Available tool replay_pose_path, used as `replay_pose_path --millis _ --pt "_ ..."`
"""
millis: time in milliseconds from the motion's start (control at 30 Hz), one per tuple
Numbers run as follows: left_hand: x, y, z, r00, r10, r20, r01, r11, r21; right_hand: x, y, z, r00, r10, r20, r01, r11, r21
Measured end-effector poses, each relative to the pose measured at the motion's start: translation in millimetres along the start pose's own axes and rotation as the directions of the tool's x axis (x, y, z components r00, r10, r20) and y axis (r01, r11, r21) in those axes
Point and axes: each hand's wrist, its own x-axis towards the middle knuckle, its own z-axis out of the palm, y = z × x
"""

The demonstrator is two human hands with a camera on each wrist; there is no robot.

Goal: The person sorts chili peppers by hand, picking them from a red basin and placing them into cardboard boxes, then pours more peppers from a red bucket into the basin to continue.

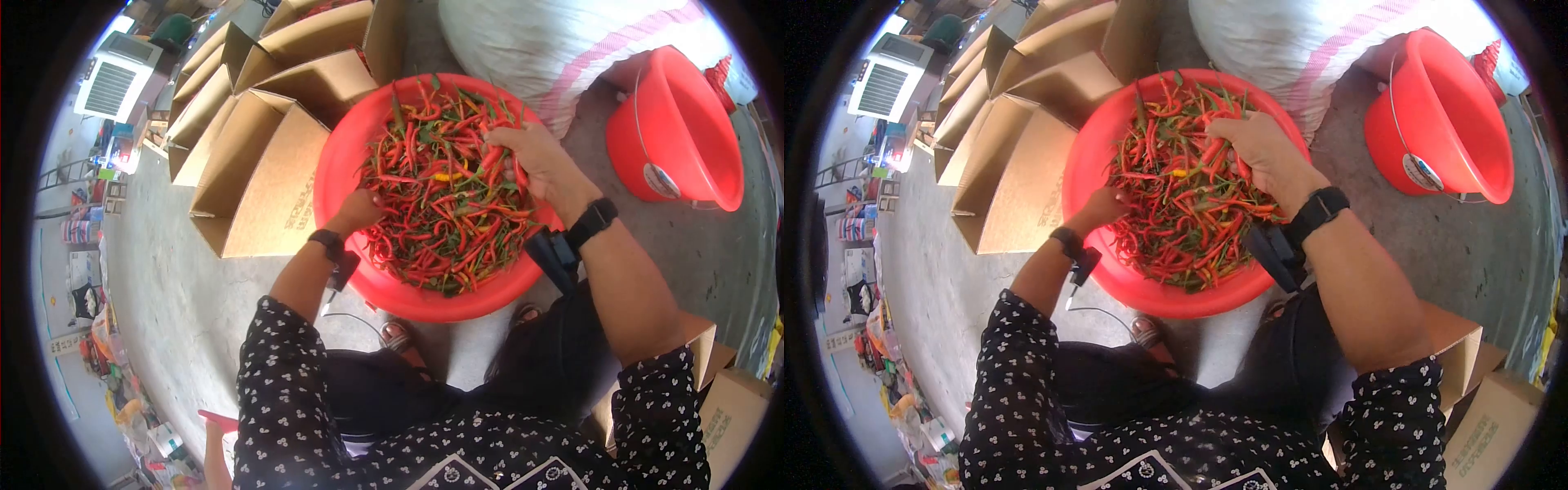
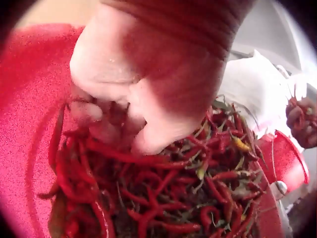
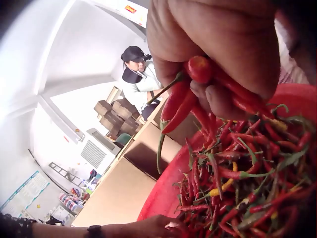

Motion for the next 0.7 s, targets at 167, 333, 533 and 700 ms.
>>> replay_pose_path --millis 167,333,533,700 --pt "2 30 28 0.963 -0.269 0.0 0.268 0.958 0.099 -1 0 3 1.0 0.003 0.014 -0.003 1.0 0.0" --pt "3 21 21 0.972 -0.195 0.128 0.211 0.97 -0.123 1 5 2 1.0 0.017 -0.012 -0.017 0.999 0.037" --pt "-28 37 -38 0.903 0.216 0.372 0.202 0.55 -0.81 -2 10 9 0.987 0.078 0.138 -0.085 0.996 0.042" --pt "-30 75 -66 0.891 0.344 0.295 0.098 0.489 -0.867 -4 11 21 0.976 0.158 0.153 -0.165 0.986 0.032"
